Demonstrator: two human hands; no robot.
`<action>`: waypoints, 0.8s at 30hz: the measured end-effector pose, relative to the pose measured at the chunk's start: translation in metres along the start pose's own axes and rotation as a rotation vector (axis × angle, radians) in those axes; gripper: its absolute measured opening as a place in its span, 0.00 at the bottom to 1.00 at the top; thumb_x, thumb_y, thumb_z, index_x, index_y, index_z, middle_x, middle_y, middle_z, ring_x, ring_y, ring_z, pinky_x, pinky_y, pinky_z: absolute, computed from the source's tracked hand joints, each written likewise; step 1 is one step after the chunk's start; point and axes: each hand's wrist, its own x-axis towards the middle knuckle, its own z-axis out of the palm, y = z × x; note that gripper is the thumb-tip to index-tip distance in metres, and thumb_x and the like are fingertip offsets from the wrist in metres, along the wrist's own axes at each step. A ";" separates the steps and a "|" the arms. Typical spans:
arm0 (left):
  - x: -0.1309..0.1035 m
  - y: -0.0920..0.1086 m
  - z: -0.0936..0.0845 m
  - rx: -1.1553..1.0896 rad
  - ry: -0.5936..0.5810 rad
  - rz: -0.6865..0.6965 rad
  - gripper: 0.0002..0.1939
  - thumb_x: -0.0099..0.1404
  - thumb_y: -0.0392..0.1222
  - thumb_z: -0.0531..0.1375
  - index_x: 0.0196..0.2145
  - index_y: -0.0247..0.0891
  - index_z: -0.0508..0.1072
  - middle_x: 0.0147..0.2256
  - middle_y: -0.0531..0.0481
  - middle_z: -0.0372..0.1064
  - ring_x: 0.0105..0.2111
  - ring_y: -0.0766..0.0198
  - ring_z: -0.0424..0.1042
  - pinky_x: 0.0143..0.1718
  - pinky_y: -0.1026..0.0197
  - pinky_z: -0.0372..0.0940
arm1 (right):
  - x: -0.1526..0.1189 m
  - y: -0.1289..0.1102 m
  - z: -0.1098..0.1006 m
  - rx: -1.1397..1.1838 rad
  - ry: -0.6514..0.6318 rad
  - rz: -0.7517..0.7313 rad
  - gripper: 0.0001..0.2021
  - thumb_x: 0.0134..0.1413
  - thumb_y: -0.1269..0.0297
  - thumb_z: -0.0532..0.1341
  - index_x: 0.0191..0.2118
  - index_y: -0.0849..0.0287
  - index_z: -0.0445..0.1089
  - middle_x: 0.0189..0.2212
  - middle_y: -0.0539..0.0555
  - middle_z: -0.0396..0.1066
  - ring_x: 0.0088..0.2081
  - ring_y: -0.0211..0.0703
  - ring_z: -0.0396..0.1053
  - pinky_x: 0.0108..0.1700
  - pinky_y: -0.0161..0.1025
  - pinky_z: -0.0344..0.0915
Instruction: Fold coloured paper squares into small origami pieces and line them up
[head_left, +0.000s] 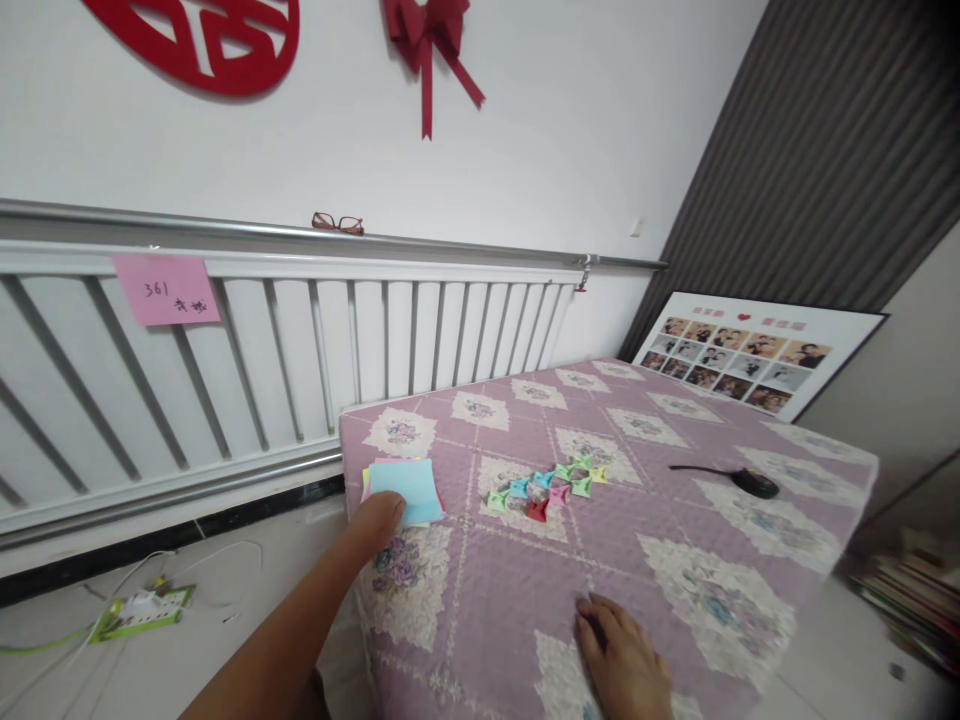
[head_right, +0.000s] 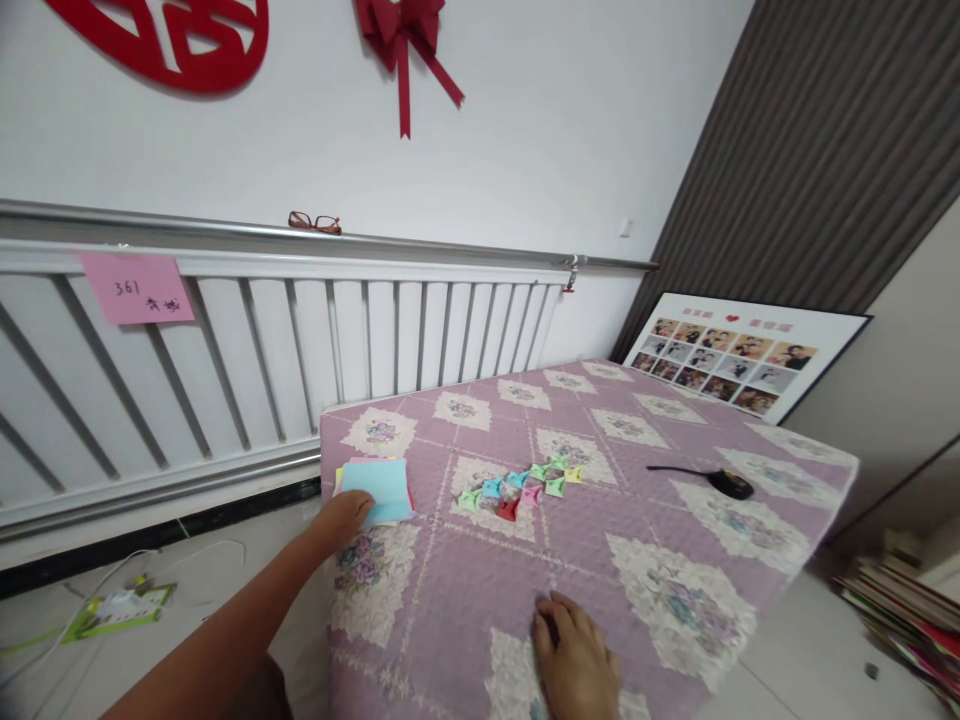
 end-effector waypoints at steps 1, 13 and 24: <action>0.001 0.000 0.000 0.005 -0.002 -0.022 0.18 0.70 0.41 0.43 0.35 0.37 0.72 0.36 0.44 0.72 0.39 0.57 0.70 0.41 0.58 0.60 | 0.000 0.000 0.000 -0.001 0.001 0.000 0.19 0.54 0.51 0.47 0.43 0.48 0.71 0.52 0.53 0.67 0.52 0.54 0.64 0.47 0.55 0.61; -0.011 0.017 -0.016 0.056 0.103 -0.056 0.14 0.68 0.35 0.46 0.39 0.37 0.71 0.41 0.44 0.70 0.44 0.57 0.67 0.47 0.57 0.58 | -0.002 -0.002 -0.002 0.008 0.006 -0.001 0.19 0.55 0.52 0.47 0.43 0.49 0.71 0.51 0.52 0.67 0.51 0.53 0.64 0.46 0.53 0.61; -0.079 0.113 0.042 0.012 0.000 0.225 0.12 0.67 0.33 0.50 0.36 0.39 0.73 0.41 0.45 0.71 0.44 0.57 0.66 0.48 0.56 0.59 | -0.010 -0.011 -0.007 0.019 0.053 -0.108 0.19 0.54 0.52 0.52 0.48 0.50 0.69 0.51 0.54 0.68 0.51 0.52 0.64 0.49 0.51 0.59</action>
